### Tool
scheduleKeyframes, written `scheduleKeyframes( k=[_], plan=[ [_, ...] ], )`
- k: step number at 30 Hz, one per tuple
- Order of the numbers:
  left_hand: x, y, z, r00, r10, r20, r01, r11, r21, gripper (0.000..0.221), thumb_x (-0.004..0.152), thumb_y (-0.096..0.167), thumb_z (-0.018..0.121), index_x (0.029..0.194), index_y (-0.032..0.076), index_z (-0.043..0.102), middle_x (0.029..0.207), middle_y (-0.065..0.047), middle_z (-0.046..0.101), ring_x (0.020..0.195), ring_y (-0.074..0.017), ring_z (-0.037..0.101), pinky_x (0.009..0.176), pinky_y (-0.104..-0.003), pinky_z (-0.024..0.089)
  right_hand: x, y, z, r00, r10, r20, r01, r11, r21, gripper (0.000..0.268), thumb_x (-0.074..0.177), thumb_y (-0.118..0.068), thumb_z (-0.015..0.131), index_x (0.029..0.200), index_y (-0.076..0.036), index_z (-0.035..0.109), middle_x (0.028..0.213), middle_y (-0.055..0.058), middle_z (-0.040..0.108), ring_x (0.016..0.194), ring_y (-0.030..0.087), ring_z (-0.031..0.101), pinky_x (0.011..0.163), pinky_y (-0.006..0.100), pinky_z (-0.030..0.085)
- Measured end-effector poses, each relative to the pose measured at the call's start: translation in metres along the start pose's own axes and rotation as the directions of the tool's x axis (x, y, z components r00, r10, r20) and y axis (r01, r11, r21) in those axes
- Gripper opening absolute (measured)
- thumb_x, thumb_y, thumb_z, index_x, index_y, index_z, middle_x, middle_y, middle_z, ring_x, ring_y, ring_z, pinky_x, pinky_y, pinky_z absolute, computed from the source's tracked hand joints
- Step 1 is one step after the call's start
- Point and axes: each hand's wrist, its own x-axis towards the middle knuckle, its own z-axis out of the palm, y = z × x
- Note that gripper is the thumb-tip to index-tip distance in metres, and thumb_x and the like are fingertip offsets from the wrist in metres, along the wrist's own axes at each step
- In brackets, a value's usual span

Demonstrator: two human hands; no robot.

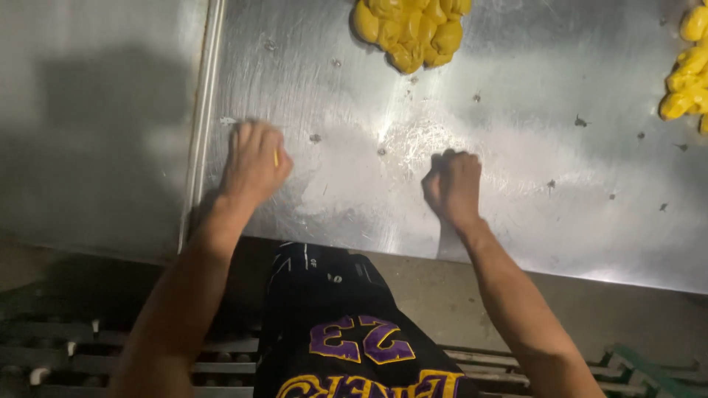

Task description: The recorder is shaping yellow dough into small balls and placing them onto a baking tray.

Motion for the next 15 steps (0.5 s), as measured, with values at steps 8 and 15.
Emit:
scheduleKeyframes(
  k=[8,15],
  plan=[
    [0.099,0.072,0.042,0.921,-0.176,-0.346,0.064,0.948,-0.312,0.022,0.083,0.002,0.064,0.104,0.006,0.056,0.099,-0.014,0.059,0.098,-0.0371,0.056,0.086,-0.047,0.047,0.067,-0.090,0.025,0.811,0.135,-0.569,0.137,0.902,0.409,0.022,0.081,0.005,0.055,0.101,-0.003,0.053,0.096,0.016,0.054,0.093,0.034,0.052,0.085,0.045,0.043],
    [0.059,0.083,0.019,0.974,0.013,-0.228,-0.086,0.947,-0.311,0.022,0.081,0.002,0.067,0.099,0.006,0.056,0.099,-0.012,0.060,0.099,-0.0354,0.055,0.088,-0.046,0.047,0.047,-0.090,0.022,0.890,-0.130,-0.437,0.261,0.931,0.255,0.023,0.082,0.002,0.064,0.102,-0.003,0.056,0.102,0.018,0.055,0.098,0.038,0.052,0.088,0.047,0.042]
  ],
)
